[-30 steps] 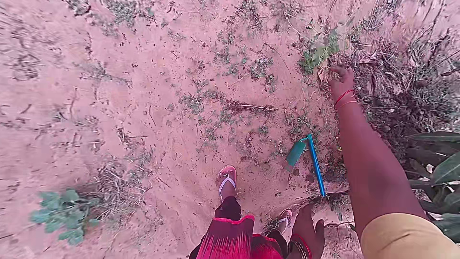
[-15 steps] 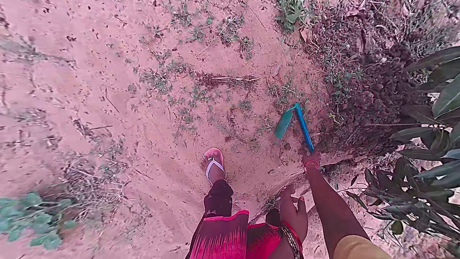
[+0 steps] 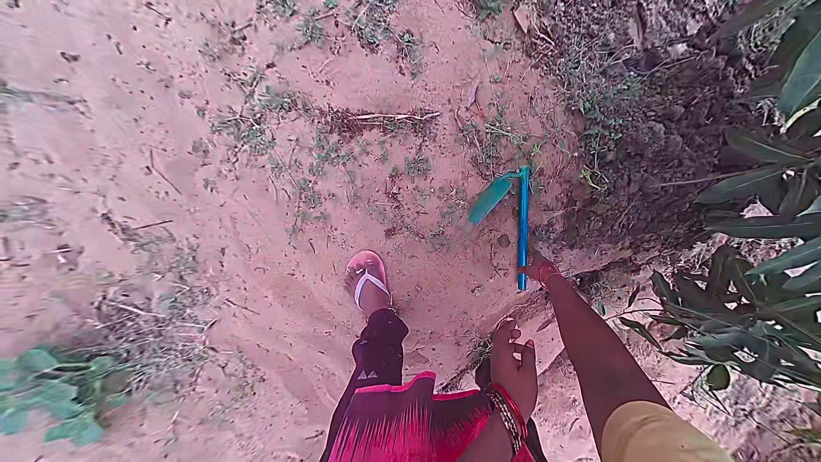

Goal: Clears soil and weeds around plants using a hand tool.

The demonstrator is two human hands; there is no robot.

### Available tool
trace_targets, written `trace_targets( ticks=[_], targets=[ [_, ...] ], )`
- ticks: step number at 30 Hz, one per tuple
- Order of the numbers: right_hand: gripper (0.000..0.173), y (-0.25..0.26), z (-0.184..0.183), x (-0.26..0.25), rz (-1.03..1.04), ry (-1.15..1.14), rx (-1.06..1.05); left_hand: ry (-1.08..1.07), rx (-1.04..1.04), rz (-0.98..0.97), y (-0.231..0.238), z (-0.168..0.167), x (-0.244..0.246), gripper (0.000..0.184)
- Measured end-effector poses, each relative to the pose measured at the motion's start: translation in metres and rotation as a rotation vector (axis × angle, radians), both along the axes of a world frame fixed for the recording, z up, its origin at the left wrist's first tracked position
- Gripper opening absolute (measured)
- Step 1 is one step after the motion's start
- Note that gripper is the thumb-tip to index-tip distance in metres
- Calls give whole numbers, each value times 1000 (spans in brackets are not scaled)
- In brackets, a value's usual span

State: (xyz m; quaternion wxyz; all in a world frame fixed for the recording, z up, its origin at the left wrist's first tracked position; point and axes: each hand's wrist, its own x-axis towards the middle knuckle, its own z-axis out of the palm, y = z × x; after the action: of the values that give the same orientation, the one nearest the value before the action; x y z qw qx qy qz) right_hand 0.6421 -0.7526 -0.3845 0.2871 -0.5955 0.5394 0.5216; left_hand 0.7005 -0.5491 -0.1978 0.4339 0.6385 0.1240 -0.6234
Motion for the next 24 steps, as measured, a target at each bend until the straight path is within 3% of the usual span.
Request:
trace_targets(
  ticks=[4,8,14,20,22,24],
  targets=[
    [56,29,-17,-6,-1,134,-101,-6,-1,-14,1,-1,3,47],
    [49,49,-17,-23,-151,179,-275,20,6,-13,1,-1,2,48],
    [56,67,-26,-52,-325,36,-288,17,9,-23,4,-1,-1,46],
    [48,74,-27,-42,-359,-91,-207,8,12,-17,9,-2,-7,46],
    [37,85,-15,-36,-614,-358,-164,-1,17,-14,9,-3,-8,45],
    [17,84,-5,-20,-1020,-625,59,-1,18,-8,7,-3,-8,45]
  ],
)
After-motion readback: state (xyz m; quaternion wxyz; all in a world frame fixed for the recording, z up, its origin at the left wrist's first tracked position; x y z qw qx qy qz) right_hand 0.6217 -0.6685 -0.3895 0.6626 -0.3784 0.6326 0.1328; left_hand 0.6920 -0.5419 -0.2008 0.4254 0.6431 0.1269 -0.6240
